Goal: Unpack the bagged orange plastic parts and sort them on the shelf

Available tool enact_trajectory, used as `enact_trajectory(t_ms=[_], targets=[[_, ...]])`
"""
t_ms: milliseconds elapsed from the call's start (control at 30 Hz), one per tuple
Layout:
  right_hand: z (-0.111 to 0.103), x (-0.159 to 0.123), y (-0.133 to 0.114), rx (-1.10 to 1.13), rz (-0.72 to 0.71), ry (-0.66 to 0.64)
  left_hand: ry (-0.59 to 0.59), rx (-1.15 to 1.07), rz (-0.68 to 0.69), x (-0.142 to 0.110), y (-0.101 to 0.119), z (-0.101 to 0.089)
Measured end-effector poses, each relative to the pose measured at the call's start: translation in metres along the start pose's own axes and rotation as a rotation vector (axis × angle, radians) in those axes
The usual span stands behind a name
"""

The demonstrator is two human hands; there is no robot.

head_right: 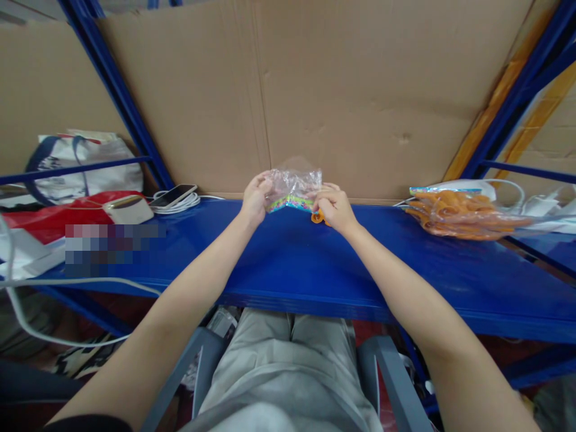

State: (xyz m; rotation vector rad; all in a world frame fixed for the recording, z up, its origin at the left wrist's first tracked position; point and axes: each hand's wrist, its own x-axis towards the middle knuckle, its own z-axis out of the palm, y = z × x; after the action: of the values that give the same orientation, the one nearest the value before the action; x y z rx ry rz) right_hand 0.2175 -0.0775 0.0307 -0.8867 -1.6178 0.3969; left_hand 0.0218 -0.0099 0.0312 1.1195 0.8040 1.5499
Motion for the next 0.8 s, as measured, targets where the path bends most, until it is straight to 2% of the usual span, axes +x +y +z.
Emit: enact_trajectory(t_ms=[100,200,333,467,567,667,800], targets=[[0.001,0.002,0.005,0.094,0.059,0.055,-0.012,-0.07,0.108,0.001,0.005,-0.002],[0.0,0.007,0.014,0.207,0.139,0.134,-0.044,-0.106,0.141,0.0,0.009,-0.001],[-0.009,0.016,0.026,0.357,0.296,0.204,-0.114,-0.089,0.09,-0.004,0.011,0.0],[-0.017,0.021,0.037,0.427,0.448,0.166,-0.202,0.077,0.002,-0.009,0.008,0.0],[-0.015,0.02,0.039,0.43,0.542,0.122,-0.263,0.219,-0.08,-0.015,0.005,0.003],[-0.007,0.017,0.037,0.402,0.608,0.123,-0.244,0.252,-0.132,-0.02,0.003,0.007],[-0.001,0.014,0.038,0.385,0.583,0.171,-0.183,0.244,-0.125,-0.025,0.003,0.013]])
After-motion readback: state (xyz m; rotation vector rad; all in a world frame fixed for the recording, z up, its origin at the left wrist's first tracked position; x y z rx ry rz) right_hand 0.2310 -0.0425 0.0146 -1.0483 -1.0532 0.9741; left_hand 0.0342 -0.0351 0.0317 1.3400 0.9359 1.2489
